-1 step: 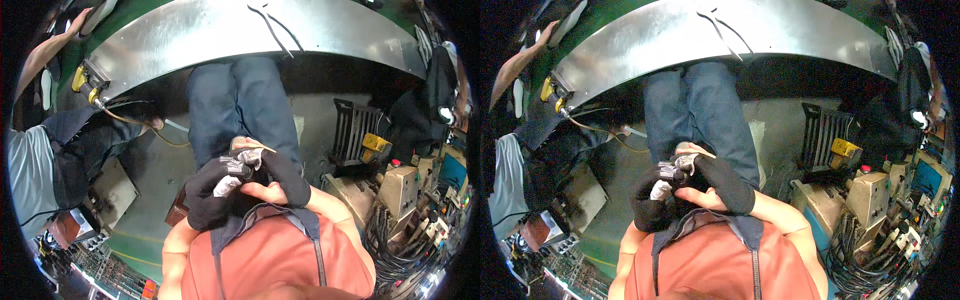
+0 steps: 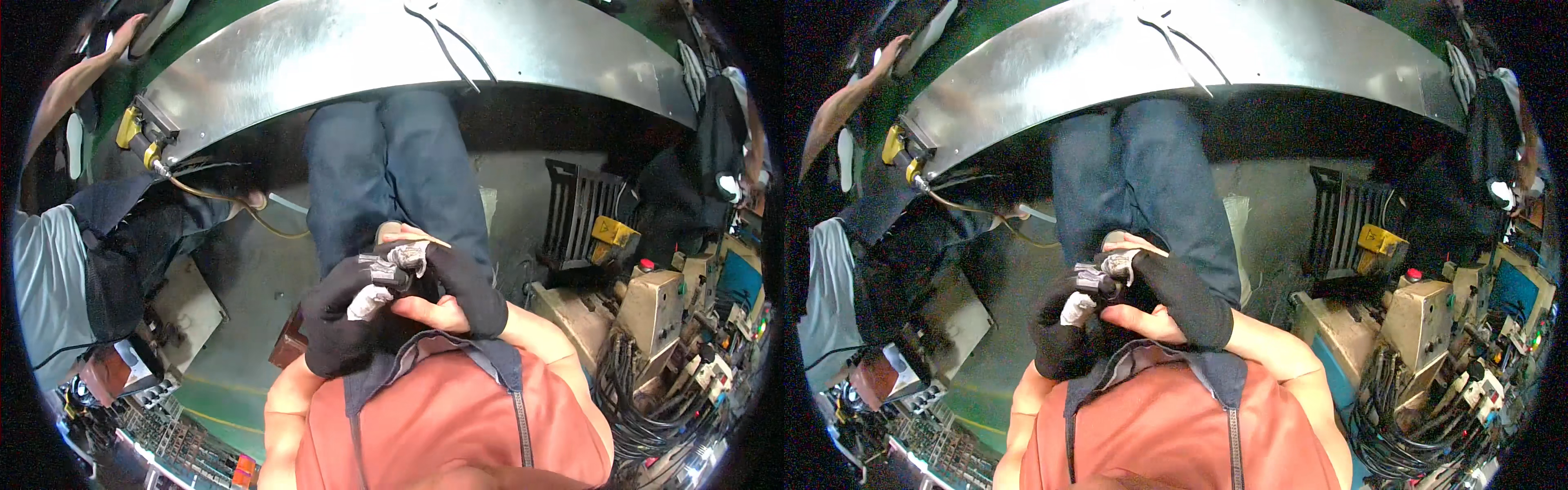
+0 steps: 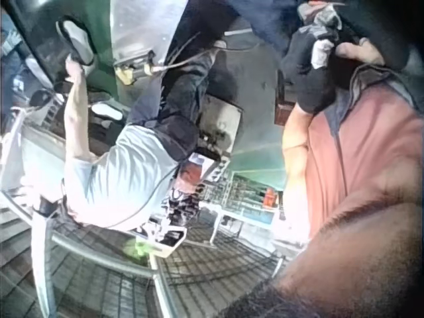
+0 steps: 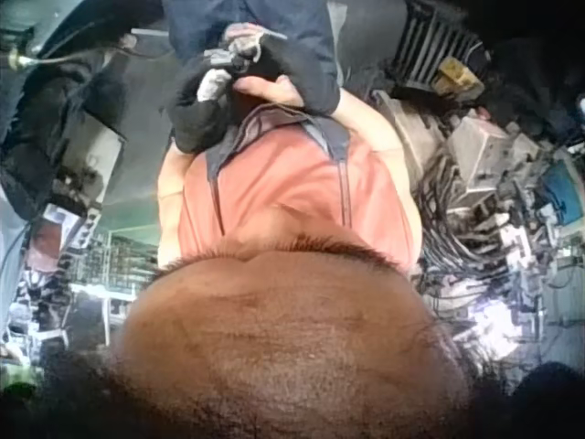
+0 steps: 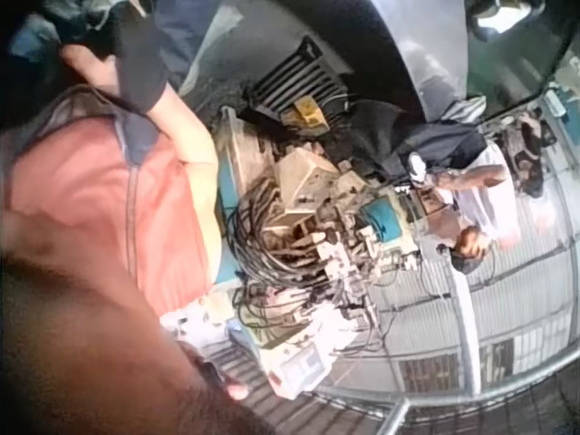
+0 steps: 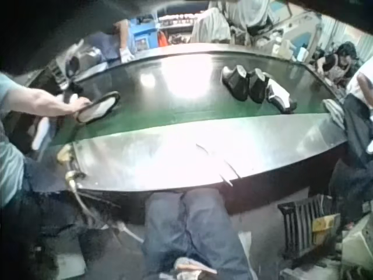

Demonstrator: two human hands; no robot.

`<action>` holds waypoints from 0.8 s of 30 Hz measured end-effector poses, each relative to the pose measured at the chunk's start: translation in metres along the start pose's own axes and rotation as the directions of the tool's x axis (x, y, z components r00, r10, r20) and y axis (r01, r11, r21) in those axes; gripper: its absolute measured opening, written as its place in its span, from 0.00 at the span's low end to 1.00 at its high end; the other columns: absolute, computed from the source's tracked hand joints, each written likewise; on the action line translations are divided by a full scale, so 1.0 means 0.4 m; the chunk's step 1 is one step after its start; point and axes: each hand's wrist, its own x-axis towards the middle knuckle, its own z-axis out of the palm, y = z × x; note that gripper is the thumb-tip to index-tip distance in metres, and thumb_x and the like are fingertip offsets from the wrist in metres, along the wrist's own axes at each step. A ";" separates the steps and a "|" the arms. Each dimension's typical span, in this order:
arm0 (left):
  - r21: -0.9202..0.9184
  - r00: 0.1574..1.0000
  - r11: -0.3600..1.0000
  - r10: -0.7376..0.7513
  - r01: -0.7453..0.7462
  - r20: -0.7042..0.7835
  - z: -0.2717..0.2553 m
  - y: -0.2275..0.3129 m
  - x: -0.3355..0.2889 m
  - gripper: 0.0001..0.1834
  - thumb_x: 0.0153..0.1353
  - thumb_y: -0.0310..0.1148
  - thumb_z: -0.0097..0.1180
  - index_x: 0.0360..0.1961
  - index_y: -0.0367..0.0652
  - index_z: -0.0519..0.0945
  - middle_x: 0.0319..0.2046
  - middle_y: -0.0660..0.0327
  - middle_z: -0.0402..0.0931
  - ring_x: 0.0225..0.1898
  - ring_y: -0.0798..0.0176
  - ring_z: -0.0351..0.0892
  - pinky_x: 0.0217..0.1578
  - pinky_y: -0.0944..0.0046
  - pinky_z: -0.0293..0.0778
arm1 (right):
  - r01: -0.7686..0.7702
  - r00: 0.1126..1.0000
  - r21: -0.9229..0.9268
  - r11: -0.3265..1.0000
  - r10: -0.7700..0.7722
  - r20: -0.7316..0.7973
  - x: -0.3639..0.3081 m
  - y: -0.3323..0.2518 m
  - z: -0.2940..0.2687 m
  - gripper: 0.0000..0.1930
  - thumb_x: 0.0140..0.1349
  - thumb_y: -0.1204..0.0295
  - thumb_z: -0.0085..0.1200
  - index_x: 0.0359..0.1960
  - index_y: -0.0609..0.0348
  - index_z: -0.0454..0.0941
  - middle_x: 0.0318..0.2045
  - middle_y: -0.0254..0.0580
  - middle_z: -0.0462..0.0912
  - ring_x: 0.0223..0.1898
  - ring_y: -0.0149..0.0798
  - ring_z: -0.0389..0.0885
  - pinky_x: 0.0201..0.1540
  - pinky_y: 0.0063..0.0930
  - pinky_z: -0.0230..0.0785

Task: The person uses pliers to trim excess material from the edges of shoe parts on a conveyor belt. They pick up each part, trim it, and place it back on the belt. The task is performed in a factory setting with other workers visible.

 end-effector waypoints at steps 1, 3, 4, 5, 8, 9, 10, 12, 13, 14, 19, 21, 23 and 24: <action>0.020 0.996 0.996 -0.085 0.086 -0.006 -0.003 0.005 -0.003 0.07 0.60 0.23 0.56 0.38 0.35 0.81 0.39 0.55 0.81 0.42 0.57 0.80 0.46 0.60 0.74 | -0.022 1.000 0.049 0.999 0.022 -0.002 0.002 0.001 0.004 0.30 0.55 0.63 0.64 0.56 0.65 0.69 0.58 0.53 0.72 0.63 0.47 0.68 0.69 0.48 0.50; 0.049 0.970 0.969 -0.243 0.244 -0.018 -0.007 0.018 -0.005 0.07 0.60 0.22 0.55 0.38 0.35 0.81 0.37 0.56 0.81 0.40 0.59 0.80 0.44 0.62 0.74 | -0.011 0.999 0.003 1.000 0.011 -0.043 0.005 -0.003 0.006 0.27 0.54 0.64 0.65 0.52 0.64 0.72 0.53 0.54 0.74 0.59 0.50 0.70 0.65 0.44 0.56; 0.098 0.978 0.974 -0.208 0.206 0.008 -0.006 0.018 -0.003 0.07 0.60 0.22 0.55 0.38 0.35 0.81 0.37 0.56 0.81 0.40 0.59 0.80 0.44 0.63 0.73 | -0.006 0.998 -0.020 1.000 0.004 -0.063 0.004 -0.008 0.006 0.25 0.53 0.64 0.65 0.50 0.64 0.73 0.51 0.54 0.75 0.58 0.52 0.71 0.63 0.42 0.60; 0.151 0.985 0.975 -0.168 0.162 0.030 -0.009 0.019 0.002 0.07 0.60 0.22 0.55 0.38 0.35 0.81 0.37 0.56 0.81 0.40 0.59 0.79 0.43 0.63 0.73 | 0.022 0.999 -0.054 0.998 -0.024 -0.036 0.009 -0.020 0.003 0.23 0.54 0.66 0.64 0.48 0.64 0.73 0.49 0.54 0.76 0.56 0.51 0.73 0.61 0.40 0.61; 0.134 0.998 0.990 -0.059 0.054 0.031 0.002 0.011 0.020 0.07 0.59 0.23 0.57 0.38 0.35 0.82 0.36 0.56 0.80 0.40 0.59 0.79 0.42 0.63 0.73 | -0.107 0.993 0.164 0.981 0.114 -0.035 0.012 -0.032 -0.002 0.22 0.55 0.67 0.62 0.49 0.64 0.73 0.50 0.54 0.75 0.56 0.50 0.72 0.61 0.39 0.61; 0.104 1.000 0.995 0.005 -0.008 0.029 0.006 0.001 0.022 0.07 0.59 0.23 0.58 0.38 0.35 0.82 0.36 0.56 0.80 0.39 0.58 0.79 0.42 0.63 0.73 | -0.129 0.992 0.101 0.987 0.129 0.004 -0.004 -0.024 -0.009 0.34 0.57 0.56 0.61 0.58 0.68 0.66 0.60 0.54 0.69 0.63 0.47 0.66 0.66 0.40 0.53; 0.075 0.997 0.995 0.069 -0.070 0.025 0.007 -0.009 0.024 0.07 0.58 0.23 0.59 0.38 0.35 0.82 0.35 0.56 0.80 0.39 0.58 0.78 0.42 0.63 0.72 | -0.100 0.993 0.032 0.994 0.102 -0.061 -0.020 -0.013 -0.002 0.35 0.55 0.56 0.63 0.58 0.68 0.65 0.59 0.56 0.69 0.63 0.48 0.65 0.66 0.40 0.53; 0.171 0.980 0.965 0.191 -0.198 0.061 0.009 -0.022 0.033 0.09 0.55 0.24 0.62 0.39 0.36 0.82 0.37 0.56 0.79 0.38 0.57 0.78 0.42 0.62 0.72 | -0.057 0.981 -0.119 0.991 0.034 -0.189 -0.052 0.004 0.005 0.39 0.51 0.57 0.65 0.59 0.68 0.64 0.58 0.59 0.68 0.63 0.52 0.65 0.66 0.40 0.54; 0.196 0.976 0.956 0.211 -0.219 0.063 0.013 -0.019 0.035 0.10 0.54 0.24 0.63 0.38 0.36 0.82 0.37 0.56 0.78 0.38 0.57 0.78 0.42 0.62 0.72 | -0.043 0.988 -0.163 0.986 0.019 -0.151 -0.056 0.008 -0.009 0.53 0.45 0.46 0.68 0.65 0.70 0.56 0.64 0.62 0.60 0.68 0.54 0.58 0.69 0.39 0.47; 0.225 0.971 0.945 0.230 -0.239 0.064 0.016 -0.018 0.034 0.10 0.54 0.24 0.63 0.38 0.36 0.82 0.38 0.56 0.78 0.38 0.57 0.77 0.42 0.61 0.72 | 0.048 0.988 -0.293 0.955 -0.088 -0.125 -0.074 0.013 -0.011 0.63 0.39 0.38 0.68 0.68 0.69 0.49 0.68 0.66 0.50 0.71 0.58 0.49 0.71 0.42 0.42; -0.012 0.995 0.998 0.056 -0.057 -0.084 -0.003 -0.198 0.080 0.15 0.59 0.29 0.56 0.48 0.38 0.77 0.45 0.55 0.77 0.46 0.59 0.77 0.49 0.61 0.71 | 0.269 0.963 -0.595 0.758 -0.194 0.188 -0.122 0.092 -0.016 0.61 0.39 0.45 0.71 0.71 0.57 0.47 0.69 0.62 0.48 0.72 0.55 0.45 0.72 0.48 0.36; -0.015 0.999 1.000 -0.014 0.014 0.041 -0.053 -0.327 0.142 0.15 0.66 0.34 0.49 0.50 0.39 0.75 0.49 0.55 0.75 0.48 0.60 0.76 0.51 0.60 0.71 | 0.081 0.997 -0.472 0.878 -0.080 0.021 -0.124 0.195 0.030 0.49 0.47 0.55 0.68 0.67 0.63 0.55 0.67 0.57 0.57 0.70 0.50 0.51 0.72 0.41 0.39; -0.351 0.980 0.915 -0.193 0.198 0.049 -0.017 -0.360 0.151 0.19 0.70 0.40 0.42 0.53 0.39 0.73 0.52 0.55 0.74 0.50 0.60 0.75 0.52 0.60 0.71 | 0.059 0.974 -0.284 0.957 -0.118 -0.194 -0.090 0.208 0.045 0.38 0.54 0.61 0.62 0.64 0.67 0.61 0.65 0.55 0.62 0.67 0.51 0.58 0.71 0.37 0.42; -0.464 0.955 0.836 -0.283 0.292 0.092 -0.006 -0.322 0.162 0.21 0.72 0.43 0.38 0.54 0.39 0.73 0.52 0.55 0.74 0.50 0.61 0.75 0.52 0.60 0.71 | 0.054 0.968 -0.265 0.963 -0.116 -0.222 -0.057 0.172 0.031 0.37 0.55 0.62 0.60 0.64 0.68 0.61 0.64 0.56 0.63 0.66 0.52 0.59 0.71 0.38 0.43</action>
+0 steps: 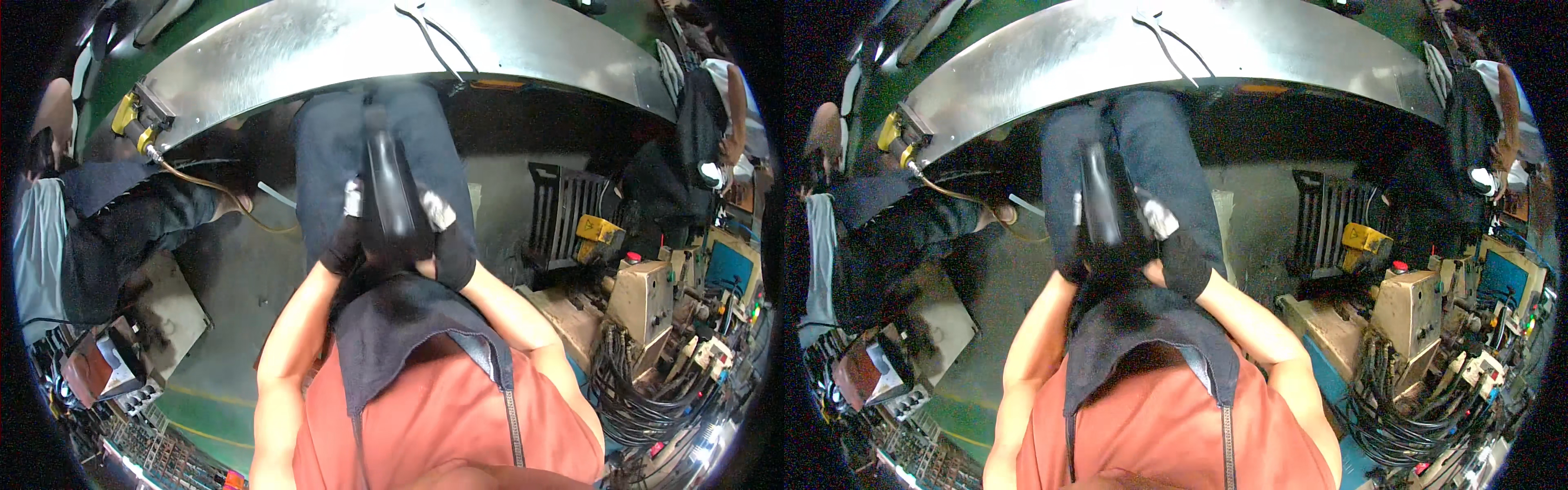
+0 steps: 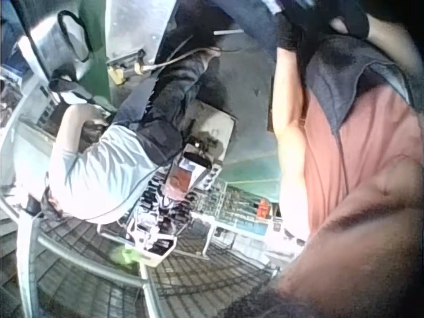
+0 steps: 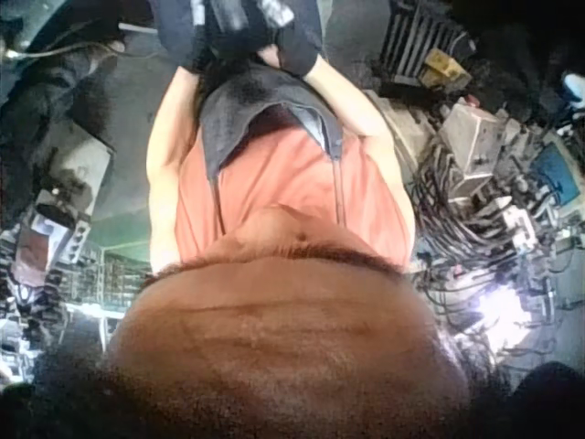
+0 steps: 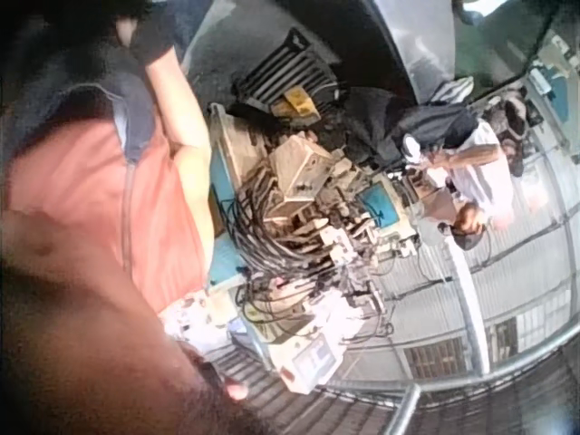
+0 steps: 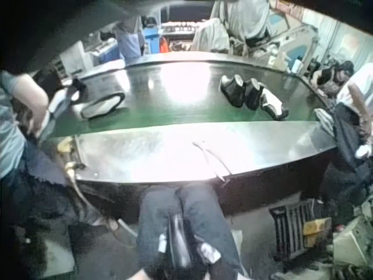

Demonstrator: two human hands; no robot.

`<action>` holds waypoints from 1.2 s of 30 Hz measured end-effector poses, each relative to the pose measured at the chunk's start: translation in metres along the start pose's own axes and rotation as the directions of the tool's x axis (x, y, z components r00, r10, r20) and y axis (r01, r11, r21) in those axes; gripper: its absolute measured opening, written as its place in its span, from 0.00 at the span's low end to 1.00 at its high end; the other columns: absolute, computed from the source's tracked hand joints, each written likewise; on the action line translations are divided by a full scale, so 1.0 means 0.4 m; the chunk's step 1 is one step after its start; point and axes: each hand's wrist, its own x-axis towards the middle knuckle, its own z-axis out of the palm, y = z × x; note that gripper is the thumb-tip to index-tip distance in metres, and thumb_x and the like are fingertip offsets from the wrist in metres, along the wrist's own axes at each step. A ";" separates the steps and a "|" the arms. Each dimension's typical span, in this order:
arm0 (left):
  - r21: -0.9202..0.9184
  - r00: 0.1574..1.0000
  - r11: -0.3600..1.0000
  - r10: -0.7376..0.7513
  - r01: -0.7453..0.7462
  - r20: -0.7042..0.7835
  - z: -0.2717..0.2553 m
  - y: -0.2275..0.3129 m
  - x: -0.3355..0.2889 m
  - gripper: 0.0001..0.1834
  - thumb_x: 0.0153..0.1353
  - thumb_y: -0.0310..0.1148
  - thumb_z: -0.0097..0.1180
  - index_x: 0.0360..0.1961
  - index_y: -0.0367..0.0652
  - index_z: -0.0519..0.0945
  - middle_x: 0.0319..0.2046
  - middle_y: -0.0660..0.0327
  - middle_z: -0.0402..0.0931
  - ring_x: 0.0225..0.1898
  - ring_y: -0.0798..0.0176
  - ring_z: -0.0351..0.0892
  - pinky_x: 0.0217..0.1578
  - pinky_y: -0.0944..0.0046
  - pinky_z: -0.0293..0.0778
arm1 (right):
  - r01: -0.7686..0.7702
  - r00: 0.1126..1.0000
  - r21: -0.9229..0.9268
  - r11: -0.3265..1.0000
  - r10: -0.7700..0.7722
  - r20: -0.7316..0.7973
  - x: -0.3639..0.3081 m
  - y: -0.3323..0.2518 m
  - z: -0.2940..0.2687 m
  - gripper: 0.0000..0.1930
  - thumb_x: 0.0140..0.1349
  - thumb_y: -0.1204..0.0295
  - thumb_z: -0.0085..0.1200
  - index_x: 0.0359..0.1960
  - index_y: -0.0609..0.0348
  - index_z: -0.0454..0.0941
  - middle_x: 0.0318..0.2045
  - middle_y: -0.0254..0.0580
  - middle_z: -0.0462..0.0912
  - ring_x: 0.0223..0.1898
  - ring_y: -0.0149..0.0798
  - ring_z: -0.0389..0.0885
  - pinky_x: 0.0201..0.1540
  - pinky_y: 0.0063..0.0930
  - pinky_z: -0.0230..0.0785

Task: The person uses pliers to trim excess material from the edges of shoe parts on a conveyor belt. They pick up each part, trim it, and place it back on the belt. The task is performed in a factory setting with other workers visible.

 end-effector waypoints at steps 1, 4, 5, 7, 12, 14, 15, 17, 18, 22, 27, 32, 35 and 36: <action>-0.135 0.995 0.986 -0.096 0.094 -0.013 0.024 0.027 -0.003 0.24 0.73 0.46 0.35 0.55 0.38 0.72 0.53 0.55 0.73 0.50 0.61 0.75 0.52 0.60 0.71 | -0.005 1.000 0.022 1.000 0.005 -0.019 0.040 -0.026 -0.011 0.36 0.56 0.63 0.59 0.63 0.68 0.61 0.64 0.57 0.64 0.66 0.53 0.60 0.70 0.38 0.44; 0.541 0.999 0.840 0.039 -0.048 0.028 0.030 0.113 0.002 0.34 0.73 0.54 0.26 0.58 0.34 0.69 0.51 0.53 0.74 0.49 0.62 0.74 0.51 0.61 0.71 | -0.161 0.971 0.057 0.985 0.169 -0.172 0.104 -0.135 -0.045 0.33 0.60 0.60 0.57 0.62 0.68 0.61 0.56 0.57 0.71 0.58 0.48 0.69 0.62 0.36 0.58; 0.391 0.998 0.920 0.047 -0.032 -0.028 0.025 0.101 0.019 0.33 0.73 0.54 0.27 0.58 0.33 0.69 0.51 0.53 0.74 0.49 0.62 0.74 0.51 0.62 0.70 | -0.198 0.961 0.034 0.980 0.201 -0.188 0.116 -0.145 -0.046 0.33 0.61 0.59 0.56 0.61 0.68 0.62 0.53 0.57 0.73 0.56 0.47 0.72 0.59 0.35 0.62; 0.375 0.991 0.921 0.129 -0.104 -0.043 0.020 0.089 0.047 0.31 0.72 0.51 0.33 0.59 0.32 0.67 0.51 0.52 0.74 0.52 0.60 0.73 0.53 0.62 0.68 | -0.295 0.944 -0.046 0.955 0.283 -0.170 0.109 -0.080 -0.041 0.34 0.63 0.56 0.56 0.63 0.67 0.60 0.55 0.54 0.73 0.57 0.43 0.71 0.57 0.33 0.64; 0.931 0.859 0.328 0.512 -0.160 -0.033 0.039 -0.015 0.024 0.36 0.63 0.43 0.53 0.65 0.34 0.57 0.55 0.37 0.70 0.56 0.39 0.72 0.52 0.51 0.70 | -0.316 0.946 -0.037 0.948 0.311 -0.088 0.104 0.065 -0.057 0.24 0.60 0.59 0.58 0.49 0.65 0.71 0.40 0.51 0.80 0.42 0.42 0.79 0.48 0.34 0.70; 0.941 0.943 0.308 0.332 -0.143 0.035 -0.014 0.039 0.022 0.33 0.62 0.46 0.55 0.60 0.32 0.66 0.54 0.40 0.72 0.57 0.42 0.72 0.55 0.51 0.68 | -0.204 0.956 -0.063 0.977 0.185 -0.230 0.137 0.070 -0.105 0.20 0.60 0.59 0.58 0.44 0.64 0.75 0.40 0.51 0.81 0.43 0.41 0.79 0.46 0.35 0.70; 0.950 0.954 0.273 0.290 -0.154 0.072 -0.019 0.059 0.020 0.34 0.61 0.49 0.55 0.59 0.31 0.68 0.52 0.40 0.73 0.55 0.42 0.73 0.54 0.51 0.68 | -0.130 0.978 -0.128 0.983 0.106 -0.179 0.181 0.111 -0.163 0.20 0.60 0.57 0.57 0.42 0.63 0.75 0.36 0.52 0.81 0.39 0.45 0.81 0.43 0.37 0.71; 0.968 0.957 0.183 0.266 -0.172 0.120 -0.027 0.092 0.006 0.36 0.59 0.53 0.56 0.57 0.31 0.71 0.47 0.41 0.76 0.49 0.41 0.77 0.48 0.50 0.71 | -0.172 0.975 -0.553 0.815 0.062 -0.212 0.292 0.058 -0.244 0.20 0.59 0.54 0.56 0.36 0.61 0.76 0.30 0.56 0.81 0.33 0.54 0.81 0.40 0.45 0.72; 0.974 0.949 0.124 0.278 -0.189 0.149 -0.022 0.097 0.008 0.38 0.58 0.56 0.55 0.57 0.31 0.71 0.45 0.41 0.77 0.44 0.39 0.79 0.44 0.49 0.74 | -0.115 0.990 -0.681 0.723 0.027 -0.139 0.348 0.041 -0.271 0.20 0.58 0.53 0.55 0.34 0.60 0.77 0.31 0.57 0.81 0.34 0.56 0.81 0.39 0.45 0.72; 0.999 0.861 0.006 0.508 0.042 -0.039 0.108 0.089 0.050 0.36 0.57 0.56 0.57 0.52 0.31 0.74 0.35 0.46 0.81 0.35 0.39 0.80 0.39 0.46 0.74 | -0.111 0.994 -0.962 0.251 0.031 -0.106 0.538 0.105 -0.281 0.29 0.60 0.46 0.49 0.43 0.64 0.79 0.49 0.60 0.76 0.51 0.58 0.74 0.49 0.49 0.71; 0.963 0.798 -0.115 0.540 -0.244 0.267 0.029 0.173 0.167 0.22 0.63 0.47 0.52 0.36 0.35 0.79 0.37 0.46 0.80 0.34 0.39 0.79 0.40 0.50 0.74 | -0.029 0.984 -0.969 0.245 0.176 0.015 0.628 0.226 -0.304 0.25 0.59 0.49 0.51 0.40 0.62 0.81 0.46 0.59 0.77 0.49 0.60 0.75 0.51 0.45 0.72; 0.916 0.582 -0.244 0.713 -0.318 0.392 0.020 0.166 0.197 0.17 0.62 0.42 0.51 0.32 0.38 0.82 0.31 0.48 0.79 0.36 0.45 0.78 0.40 0.52 0.72 | 0.256 0.938 -0.933 0.253 0.170 0.303 0.586 0.170 -0.325 0.13 0.58 0.66 0.51 0.36 0.63 0.81 0.35 0.59 0.81 0.40 0.62 0.80 0.43 0.45 0.76; 0.945 0.803 -0.194 0.500 -0.263 0.326 0.028 0.204 0.227 0.14 0.60 0.41 0.54 0.31 0.40 0.83 0.30 0.49 0.80 0.34 0.46 0.79 0.38 0.56 0.73 | 0.003 0.967 -0.726 0.688 0.184 0.177 0.506 0.190 -0.350 0.16 0.65 0.62 0.47 0.30 0.64 0.75 0.26 0.48 0.78 0.28 0.40 0.77 0.34 0.36 0.72; 0.949 0.783 -0.147 0.538 -0.280 0.314 0.028 0.200 0.225 0.14 0.60 0.40 0.55 0.31 0.40 0.83 0.30 0.49 0.80 0.34 0.47 0.80 0.37 0.56 0.74 | -0.307 0.922 -0.423 0.853 0.376 0.089 0.442 0.166 -0.348 0.18 0.68 0.59 0.45 0.30 0.64 0.74 0.25 0.43 0.77 0.26 0.35 0.74 0.31 0.34 0.70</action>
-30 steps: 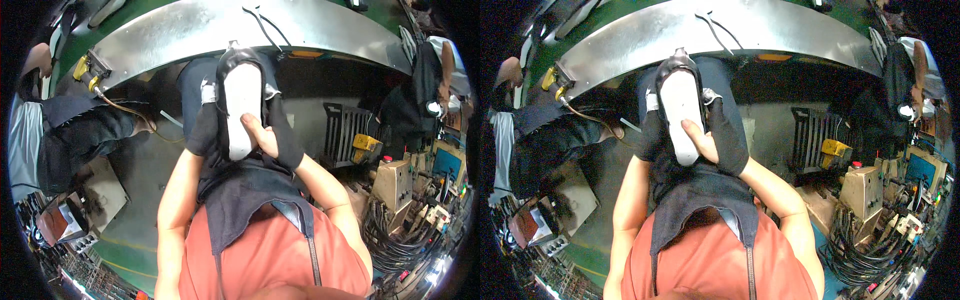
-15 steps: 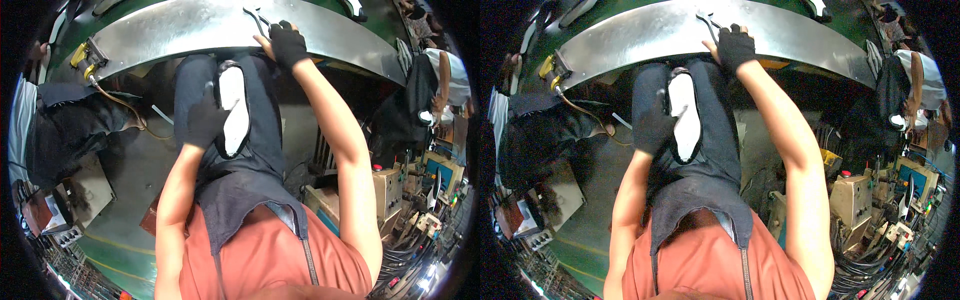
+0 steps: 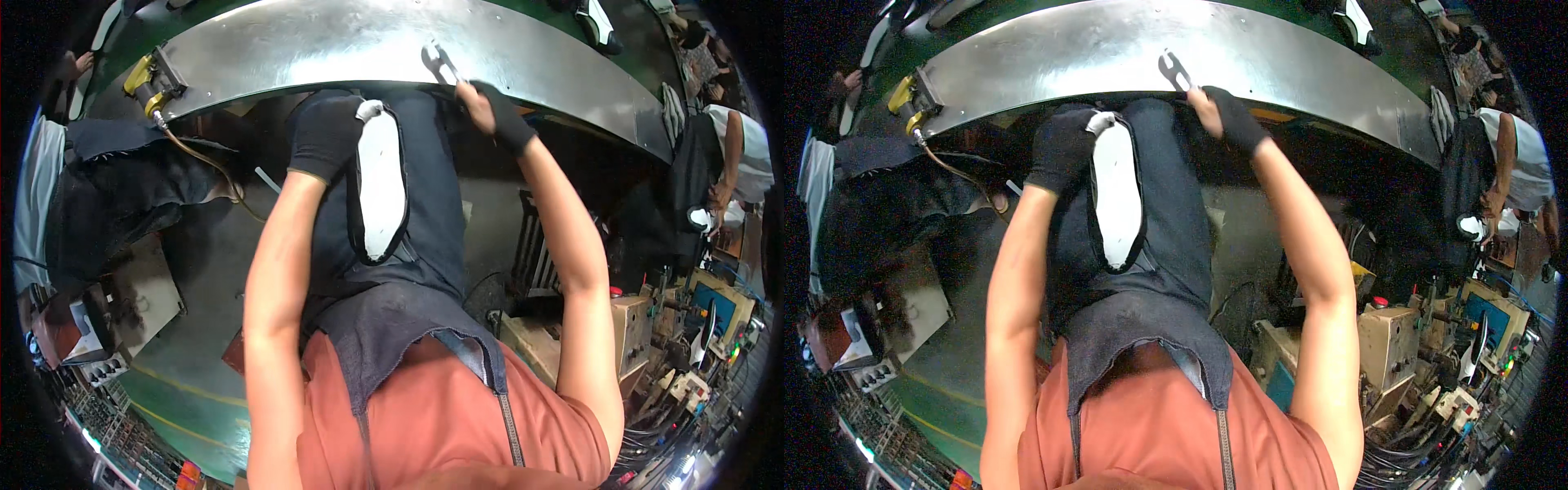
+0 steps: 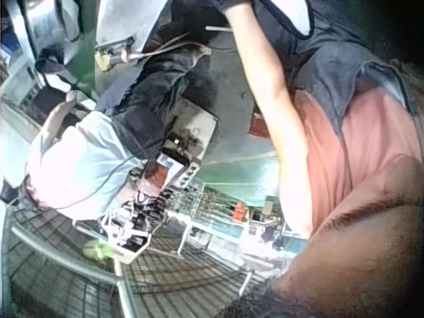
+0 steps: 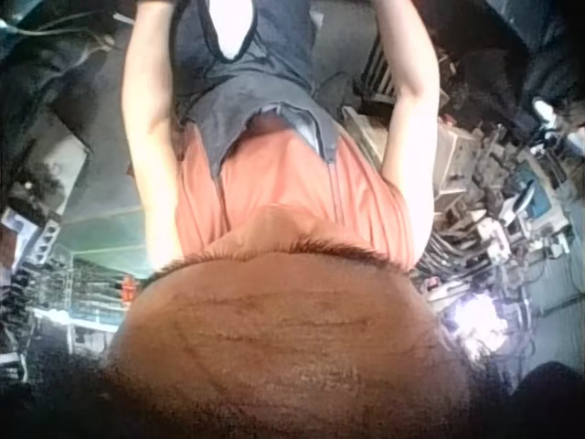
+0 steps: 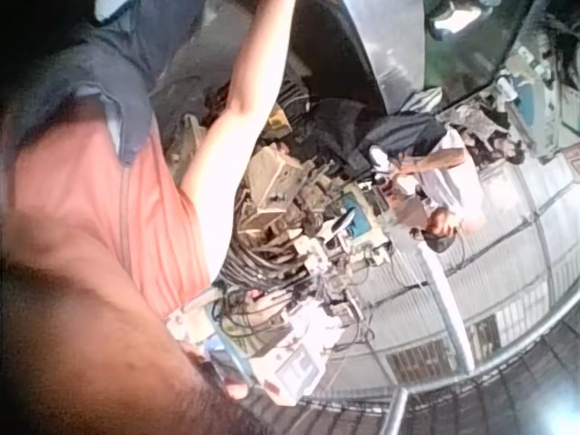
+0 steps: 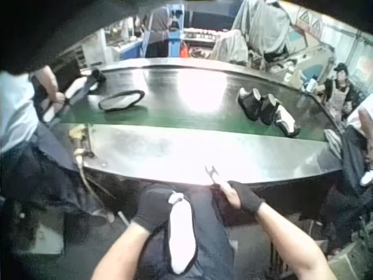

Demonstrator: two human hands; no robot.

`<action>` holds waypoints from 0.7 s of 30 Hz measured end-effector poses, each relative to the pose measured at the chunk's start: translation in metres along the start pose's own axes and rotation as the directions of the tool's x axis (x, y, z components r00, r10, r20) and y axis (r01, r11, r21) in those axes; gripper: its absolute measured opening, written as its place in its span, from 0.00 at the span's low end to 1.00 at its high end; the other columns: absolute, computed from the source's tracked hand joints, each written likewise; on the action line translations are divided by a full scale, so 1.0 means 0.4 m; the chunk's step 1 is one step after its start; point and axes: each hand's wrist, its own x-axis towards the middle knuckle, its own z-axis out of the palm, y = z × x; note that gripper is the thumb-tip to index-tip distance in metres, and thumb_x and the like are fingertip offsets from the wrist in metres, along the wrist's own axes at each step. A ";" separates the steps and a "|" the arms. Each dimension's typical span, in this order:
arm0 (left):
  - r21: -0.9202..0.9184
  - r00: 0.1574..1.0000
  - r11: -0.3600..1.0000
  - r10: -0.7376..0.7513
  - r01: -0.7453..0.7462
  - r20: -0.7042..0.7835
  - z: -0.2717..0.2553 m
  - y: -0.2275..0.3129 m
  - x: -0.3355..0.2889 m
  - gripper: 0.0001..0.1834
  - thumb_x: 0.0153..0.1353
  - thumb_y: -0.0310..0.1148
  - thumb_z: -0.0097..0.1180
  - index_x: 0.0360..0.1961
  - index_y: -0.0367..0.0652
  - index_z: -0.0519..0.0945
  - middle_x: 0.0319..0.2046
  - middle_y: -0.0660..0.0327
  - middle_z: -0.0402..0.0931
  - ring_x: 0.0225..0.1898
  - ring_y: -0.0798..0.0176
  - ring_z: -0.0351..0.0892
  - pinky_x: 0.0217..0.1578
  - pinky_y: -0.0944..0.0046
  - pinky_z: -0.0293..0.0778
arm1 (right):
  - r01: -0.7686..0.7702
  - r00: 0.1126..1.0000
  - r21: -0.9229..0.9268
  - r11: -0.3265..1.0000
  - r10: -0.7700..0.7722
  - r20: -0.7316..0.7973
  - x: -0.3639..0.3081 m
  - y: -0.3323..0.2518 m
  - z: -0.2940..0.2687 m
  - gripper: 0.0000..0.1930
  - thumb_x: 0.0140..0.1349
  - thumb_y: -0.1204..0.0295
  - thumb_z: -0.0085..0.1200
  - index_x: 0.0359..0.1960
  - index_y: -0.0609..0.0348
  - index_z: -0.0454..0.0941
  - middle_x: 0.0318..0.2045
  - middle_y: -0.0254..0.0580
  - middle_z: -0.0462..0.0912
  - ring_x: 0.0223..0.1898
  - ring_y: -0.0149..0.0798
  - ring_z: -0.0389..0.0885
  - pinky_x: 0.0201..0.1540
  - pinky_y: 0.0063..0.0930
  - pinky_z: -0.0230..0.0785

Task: The person uses pliers to trim excess material from the edges of shoe parts on a conveyor belt. They pick up each part, trim it, and place it back on the belt. The task is performed in a factory setting with other workers visible.

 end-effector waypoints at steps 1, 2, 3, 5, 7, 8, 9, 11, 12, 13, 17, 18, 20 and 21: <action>-0.045 0.999 0.999 -0.018 0.016 -0.045 -0.010 0.004 -0.006 0.13 0.59 0.39 0.55 0.31 0.40 0.83 0.30 0.49 0.80 0.33 0.48 0.80 0.37 0.56 0.74 | 0.017 0.999 0.062 0.998 -0.020 0.049 -0.071 -0.023 0.003 0.20 0.69 0.58 0.43 0.30 0.64 0.73 0.25 0.38 0.76 0.26 0.32 0.72 0.31 0.32 0.69; -0.086 0.995 0.996 -0.038 0.031 -0.090 -0.013 0.002 -0.014 0.12 0.59 0.39 0.56 0.31 0.40 0.83 0.30 0.49 0.80 0.33 0.48 0.80 0.36 0.57 0.74 | 0.032 0.994 0.127 0.991 -0.045 0.096 -0.138 -0.039 0.010 0.21 0.71 0.57 0.41 0.30 0.64 0.72 0.25 0.33 0.74 0.26 0.29 0.70 0.31 0.30 0.67; -0.266 0.964 0.964 -0.071 0.000 -0.256 0.002 0.021 -0.039 0.11 0.59 0.36 0.57 0.33 0.39 0.83 0.29 0.51 0.81 0.32 0.50 0.81 0.36 0.56 0.74 | -0.072 0.985 0.261 0.963 0.027 0.172 -0.200 -0.035 0.016 0.22 0.71 0.55 0.41 0.32 0.64 0.73 0.25 0.30 0.74 0.27 0.29 0.70 0.33 0.29 0.67; -0.638 0.951 0.757 -0.284 0.142 -0.125 0.076 0.061 -0.143 0.24 0.58 0.33 0.60 0.52 0.33 0.66 0.50 0.46 0.66 0.52 0.53 0.66 0.53 0.58 0.63 | -0.093 0.971 0.436 0.895 -0.015 0.239 -0.285 -0.004 0.028 0.20 0.72 0.56 0.40 0.36 0.63 0.74 0.28 0.28 0.74 0.30 0.27 0.70 0.37 0.25 0.66; -0.557 0.962 0.795 -0.273 0.240 0.024 0.121 0.092 -0.287 0.48 0.57 0.36 0.63 0.69 0.32 0.46 0.69 0.40 0.48 0.71 0.49 0.48 0.67 0.58 0.50 | -0.046 0.948 0.429 0.902 -0.096 0.303 -0.319 0.002 0.020 0.17 0.72 0.60 0.41 0.40 0.62 0.75 0.31 0.28 0.74 0.35 0.24 0.69 0.42 0.20 0.63; -0.496 0.950 0.825 -0.314 0.270 -0.005 0.131 0.108 -0.328 0.46 0.57 0.39 0.62 0.68 0.30 0.50 0.67 0.39 0.53 0.70 0.46 0.53 0.66 0.58 0.53 | -0.066 0.918 0.361 0.930 -0.085 0.387 -0.310 -0.005 0.012 0.16 0.72 0.61 0.41 0.40 0.62 0.75 0.31 0.28 0.74 0.35 0.24 0.69 0.41 0.21 0.63; -0.581 0.919 0.737 -0.391 0.345 0.051 0.123 0.122 -0.329 0.45 0.57 0.40 0.62 0.67 0.28 0.52 0.66 0.38 0.55 0.68 0.45 0.55 0.66 0.57 0.54 | -0.086 0.882 0.287 0.954 -0.061 0.467 -0.297 -0.008 -0.001 0.16 0.72 0.61 0.42 0.39 0.62 0.75 0.30 0.28 0.74 0.34 0.24 0.68 0.41 0.21 0.63; -0.631 0.899 0.661 -0.415 0.405 0.142 0.121 0.132 -0.339 0.44 0.56 0.42 0.62 0.66 0.27 0.56 0.64 0.36 0.58 0.67 0.42 0.58 0.65 0.56 0.56 | -0.051 0.803 0.187 0.981 -0.070 0.591 -0.264 -0.025 -0.013 0.17 0.71 0.60 0.43 0.37 0.62 0.74 0.29 0.27 0.72 0.32 0.24 0.67 0.37 0.23 0.63; -0.605 0.912 0.692 -0.379 0.393 0.159 0.123 0.115 -0.346 0.44 0.56 0.42 0.62 0.65 0.26 0.57 0.63 0.35 0.59 0.66 0.40 0.59 0.65 0.55 0.56 | 0.021 0.778 0.071 0.997 -0.061 0.625 -0.237 -0.062 -0.010 0.18 0.70 0.58 0.44 0.33 0.63 0.74 0.26 0.33 0.74 0.29 0.28 0.70 0.34 0.26 0.65; -0.578 0.922 0.722 -0.343 0.380 0.177 0.126 0.104 -0.350 0.43 0.56 0.43 0.62 0.64 0.26 0.58 0.62 0.34 0.60 0.65 0.39 0.60 0.65 0.55 0.57 | 0.125 0.731 -0.077 0.989 -0.039 0.681 -0.210 -0.107 -0.011 0.19 0.69 0.57 0.44 0.32 0.63 0.75 0.24 0.38 0.74 0.27 0.32 0.71 0.33 0.29 0.65; -0.456 0.920 0.800 -0.317 0.390 0.230 0.073 0.144 -0.341 0.45 0.56 0.44 0.62 0.65 0.26 0.56 0.63 0.33 0.58 0.66 0.37 0.57 0.65 0.54 0.57 | 0.435 0.780 -0.398 0.807 -0.117 0.615 -0.208 -0.187 0.033 0.22 0.67 0.54 0.45 0.27 0.62 0.76 0.20 0.53 0.76 0.23 0.54 0.77 0.29 0.42 0.69; -0.454 0.936 0.819 -0.311 0.352 0.165 0.084 0.137 -0.342 0.46 0.55 0.44 0.62 0.65 0.26 0.56 0.63 0.33 0.58 0.66 0.38 0.57 0.65 0.54 0.57 | 0.486 0.812 -0.467 0.738 -0.184 0.554 -0.215 -0.171 0.051 0.22 0.67 0.54 0.45 0.27 0.62 0.75 0.20 0.53 0.76 0.24 0.56 0.77 0.29 0.43 0.69; -0.443 0.957 0.853 -0.289 0.277 0.043 0.125 0.114 -0.349 0.47 0.55 0.45 0.63 0.66 0.26 0.55 0.63 0.34 0.57 0.67 0.39 0.57 0.65 0.54 0.57 | 0.518 0.831 -0.465 0.717 -0.294 0.472 -0.193 -0.086 0.103 0.22 0.65 0.53 0.47 0.26 0.61 0.78 0.23 0.56 0.80 0.24 0.56 0.81 0.27 0.45 0.73; -0.428 0.966 0.867 -0.243 0.255 0.084 0.125 0.096 -0.348 0.45 0.57 0.45 0.61 0.66 0.27 0.54 0.65 0.35 0.56 0.68 0.41 0.55 0.65 0.55 0.56 | 0.546 0.821 -0.455 0.703 -0.343 0.456 -0.182 -0.054 0.117 0.22 0.65 0.52 0.48 0.27 0.61 0.78 0.23 0.56 0.79 0.24 0.56 0.81 0.27 0.44 0.73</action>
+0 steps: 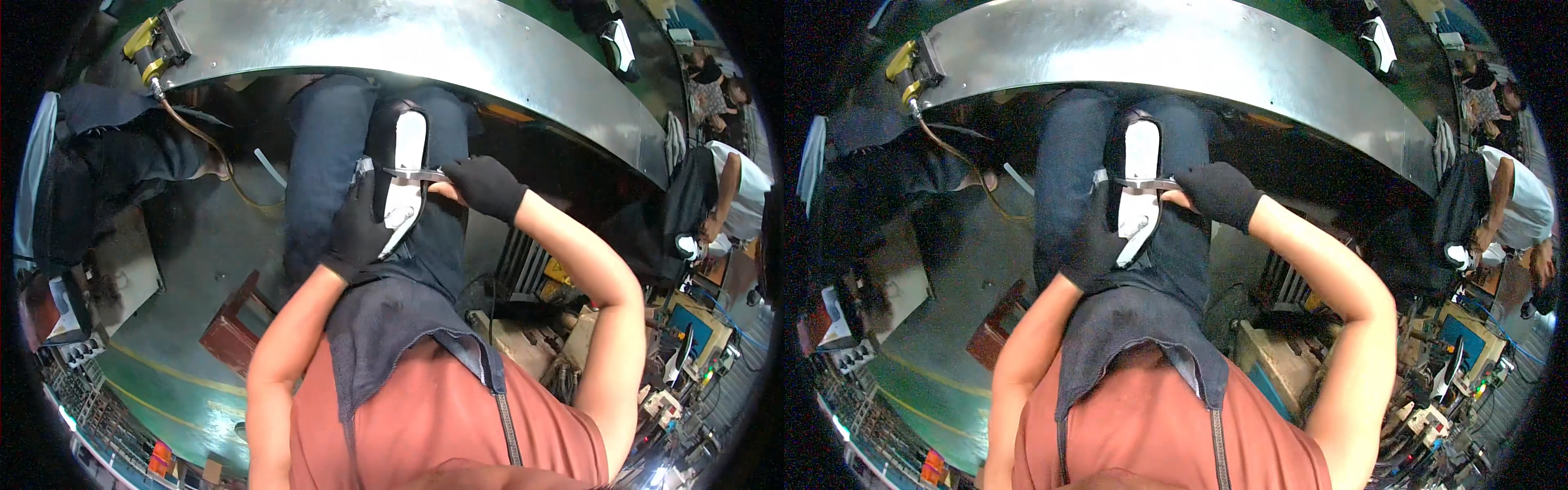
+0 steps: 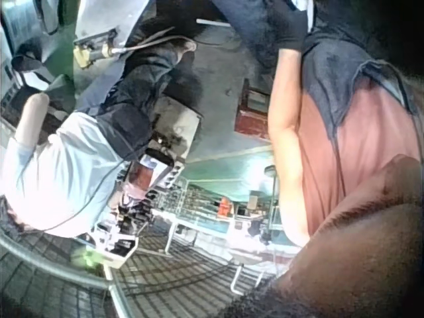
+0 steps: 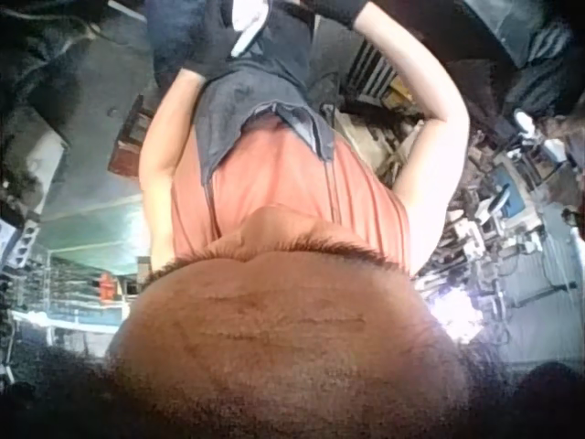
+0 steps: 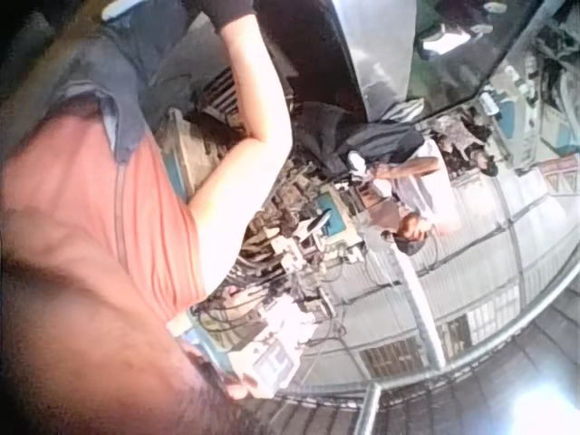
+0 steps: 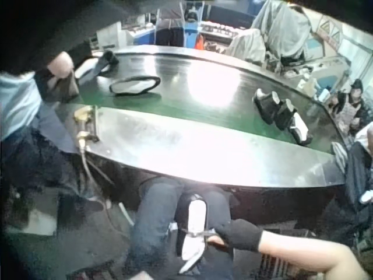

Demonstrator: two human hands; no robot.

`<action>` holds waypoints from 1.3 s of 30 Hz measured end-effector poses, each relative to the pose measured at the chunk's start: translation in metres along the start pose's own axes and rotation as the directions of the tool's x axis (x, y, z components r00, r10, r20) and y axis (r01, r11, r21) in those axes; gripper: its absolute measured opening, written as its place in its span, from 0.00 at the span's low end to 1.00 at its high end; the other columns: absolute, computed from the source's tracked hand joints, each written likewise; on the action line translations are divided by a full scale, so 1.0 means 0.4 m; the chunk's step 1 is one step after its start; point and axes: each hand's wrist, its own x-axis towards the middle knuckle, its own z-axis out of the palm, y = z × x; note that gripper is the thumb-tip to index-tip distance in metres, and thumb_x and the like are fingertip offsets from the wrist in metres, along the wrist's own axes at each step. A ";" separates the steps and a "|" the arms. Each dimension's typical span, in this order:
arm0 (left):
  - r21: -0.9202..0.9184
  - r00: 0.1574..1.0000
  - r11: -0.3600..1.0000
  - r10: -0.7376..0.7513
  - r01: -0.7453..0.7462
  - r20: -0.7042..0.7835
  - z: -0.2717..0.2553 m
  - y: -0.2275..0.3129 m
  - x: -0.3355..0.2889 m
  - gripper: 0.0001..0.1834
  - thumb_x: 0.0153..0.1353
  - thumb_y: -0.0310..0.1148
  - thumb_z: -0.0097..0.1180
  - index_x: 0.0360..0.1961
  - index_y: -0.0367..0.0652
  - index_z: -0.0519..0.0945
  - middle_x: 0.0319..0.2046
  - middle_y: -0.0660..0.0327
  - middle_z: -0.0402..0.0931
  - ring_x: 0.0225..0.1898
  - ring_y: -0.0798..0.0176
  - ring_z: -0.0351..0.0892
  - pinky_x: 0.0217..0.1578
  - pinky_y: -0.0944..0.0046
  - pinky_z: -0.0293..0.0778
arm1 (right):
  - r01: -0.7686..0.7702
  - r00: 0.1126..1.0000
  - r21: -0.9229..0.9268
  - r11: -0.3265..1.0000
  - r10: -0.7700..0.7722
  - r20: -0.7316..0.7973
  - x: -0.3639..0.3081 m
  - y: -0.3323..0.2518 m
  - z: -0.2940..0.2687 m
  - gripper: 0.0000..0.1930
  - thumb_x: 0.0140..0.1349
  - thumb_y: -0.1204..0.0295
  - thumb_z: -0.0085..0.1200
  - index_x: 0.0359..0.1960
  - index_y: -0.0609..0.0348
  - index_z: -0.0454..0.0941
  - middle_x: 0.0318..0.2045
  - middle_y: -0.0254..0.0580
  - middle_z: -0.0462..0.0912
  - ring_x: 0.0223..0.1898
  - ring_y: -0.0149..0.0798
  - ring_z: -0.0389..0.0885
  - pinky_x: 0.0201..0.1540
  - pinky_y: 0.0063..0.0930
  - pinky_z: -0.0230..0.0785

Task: The person uses pliers to trim excess material from the edges of shoe parts on a conveyor belt. They pick up each part, trim it, and place it back on the belt. The task is performed in a factory setting with other workers visible.

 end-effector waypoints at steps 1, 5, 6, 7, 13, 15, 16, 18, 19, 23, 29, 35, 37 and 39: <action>-0.325 0.993 0.939 -0.114 0.114 0.018 0.010 -0.007 0.015 0.43 0.59 0.45 0.58 0.67 0.28 0.54 0.65 0.36 0.56 0.68 0.41 0.55 0.65 0.56 0.56 | 0.032 0.999 -0.006 0.999 -0.032 -0.041 -0.006 0.020 0.019 0.22 0.65 0.52 0.48 0.28 0.61 0.78 0.22 0.55 0.79 0.24 0.56 0.81 0.27 0.44 0.73; -0.768 0.935 0.576 -0.346 0.279 0.081 0.029 -0.022 0.062 0.36 0.66 0.42 0.48 0.67 0.31 0.53 0.65 0.39 0.55 0.68 0.41 0.53 0.66 0.56 0.54 | 0.108 0.992 0.228 0.968 -0.091 -0.084 -0.020 0.015 0.024 0.20 0.66 0.54 0.50 0.27 0.59 0.74 0.19 0.50 0.77 0.21 0.50 0.79 0.26 0.38 0.69; -0.468 0.956 0.857 -0.284 0.216 -0.078 0.033 0.003 0.064 0.35 0.67 0.42 0.47 0.67 0.31 0.53 0.65 0.38 0.56 0.68 0.40 0.54 0.66 0.55 0.54 | -0.470 0.852 0.606 0.642 0.149 0.502 -0.016 -0.003 -0.025 0.24 0.70 0.52 0.44 0.27 0.61 0.75 0.17 0.41 0.77 0.21 0.38 0.80 0.27 0.32 0.70; -0.081 0.967 0.986 -0.158 0.144 -0.199 0.041 0.018 0.068 0.34 0.67 0.41 0.46 0.67 0.30 0.53 0.65 0.38 0.56 0.67 0.39 0.54 0.66 0.55 0.53 | -0.610 0.766 0.728 0.313 -0.004 0.643 -0.033 0.001 -0.054 0.28 0.71 0.50 0.39 0.27 0.64 0.75 0.17 0.35 0.76 0.22 0.30 0.80 0.28 0.29 0.70; 0.043 0.978 0.990 -0.124 0.133 -0.166 0.021 0.013 0.117 0.43 0.63 0.44 0.51 0.65 0.22 0.45 0.60 0.28 0.56 0.61 0.31 0.60 0.61 0.50 0.61 | -0.016 0.938 -0.019 1.000 0.022 0.345 -0.015 -0.038 -0.309 0.23 0.67 0.54 0.47 0.25 0.64 0.76 0.18 0.57 0.73 0.21 0.55 0.74 0.28 0.41 0.67; 0.078 0.979 0.991 -0.089 0.105 -0.183 0.042 -0.031 0.106 0.45 0.62 0.45 0.54 0.65 0.23 0.44 0.59 0.30 0.58 0.60 0.34 0.63 0.59 0.51 0.62 | 0.057 0.994 -0.116 0.992 -0.045 0.104 -0.013 -0.118 -0.335 0.25 0.66 0.53 0.48 0.19 0.62 0.77 0.16 0.58 0.74 0.22 0.60 0.76 0.26 0.46 0.69; -0.050 0.991 0.991 -0.125 0.123 -0.039 0.042 -0.065 0.089 0.47 0.61 0.46 0.56 0.66 0.24 0.44 0.60 0.32 0.59 0.60 0.37 0.64 0.59 0.51 0.63 | 0.078 0.996 -0.005 0.997 -0.078 0.048 -0.001 -0.174 -0.329 0.23 0.66 0.54 0.49 0.22 0.62 0.77 0.18 0.58 0.74 0.23 0.60 0.77 0.26 0.46 0.69; -0.132 0.985 0.982 -0.116 0.133 0.131 0.031 -0.080 0.035 0.45 0.62 0.44 0.56 0.68 0.29 0.44 0.62 0.38 0.58 0.62 0.45 0.63 0.61 0.54 0.61 | 0.200 0.975 0.266 0.943 -0.165 -0.150 0.015 -0.197 -0.240 0.18 0.66 0.57 0.49 0.30 0.61 0.77 0.21 0.58 0.76 0.26 0.60 0.77 0.28 0.45 0.69; -0.166 0.980 0.978 -0.094 0.124 0.177 0.028 -0.067 0.006 0.44 0.63 0.44 0.55 0.69 0.32 0.45 0.64 0.41 0.58 0.63 0.49 0.62 0.62 0.56 0.60 | 0.335 0.913 0.314 0.888 -0.224 -0.342 -0.007 -0.170 -0.159 0.16 0.66 0.58 0.49 0.33 0.61 0.76 0.25 0.58 0.77 0.29 0.59 0.78 0.31 0.44 0.70; -0.696 0.925 0.611 -0.214 0.378 0.315 0.082 -0.140 -0.146 0.34 0.70 0.42 0.45 0.70 0.38 0.50 0.65 0.54 0.58 0.65 0.60 0.58 0.65 0.62 0.55 | -0.178 0.972 0.301 0.937 0.121 0.200 -0.090 -0.094 0.027 0.15 0.69 0.63 0.45 0.36 0.65 0.73 0.25 0.47 0.75 0.26 0.41 0.72 0.30 0.32 0.65; -0.533 0.919 0.752 -0.361 0.387 0.159 0.079 -0.056 -0.067 0.28 0.66 0.41 0.52 0.60 0.35 0.64 0.53 0.51 0.73 0.54 0.54 0.74 0.54 0.59 0.69 | -0.403 0.907 0.742 0.535 0.344 0.244 -0.184 -0.117 0.083 0.22 0.72 0.55 0.39 0.36 0.65 0.72 0.23 0.32 0.72 0.25 0.27 0.70 0.28 0.28 0.65; -0.386 0.909 0.825 -0.403 0.413 0.111 0.071 -0.007 -0.053 0.41 0.55 0.41 0.64 0.63 0.33 0.57 0.54 0.43 0.70 0.57 0.49 0.71 0.58 0.55 0.66 | -0.249 0.964 0.597 0.762 0.252 0.081 -0.123 -0.197 -0.076 0.22 0.71 0.56 0.43 0.33 0.66 0.73 0.22 0.40 0.72 0.26 0.30 0.72 0.30 0.28 0.67; -0.370 0.929 0.852 -0.337 0.371 0.155 0.051 0.011 -0.052 0.43 0.55 0.43 0.65 0.64 0.33 0.57 0.57 0.42 0.67 0.60 0.48 0.68 0.61 0.56 0.63 | 0.001 0.976 0.530 0.848 0.115 -0.186 -0.124 -0.154 0.019 0.21 0.70 0.57 0.44 0.33 0.66 0.73 0.22 0.41 0.74 0.27 0.31 0.73 0.31 0.29 0.68; -0.317 0.923 0.874 -0.300 0.367 0.242 0.018 0.003 -0.056 0.43 0.54 0.44 0.65 0.64 0.33 0.58 0.58 0.42 0.66 0.60 0.48 0.67 0.61 0.56 0.62 | -0.251 0.961 0.459 0.852 0.276 0.013 -0.100 -0.097 0.082 0.17 0.70 0.62 0.45 0.32 0.66 0.74 0.22 0.41 0.74 0.25 0.32 0.70 0.29 0.30 0.65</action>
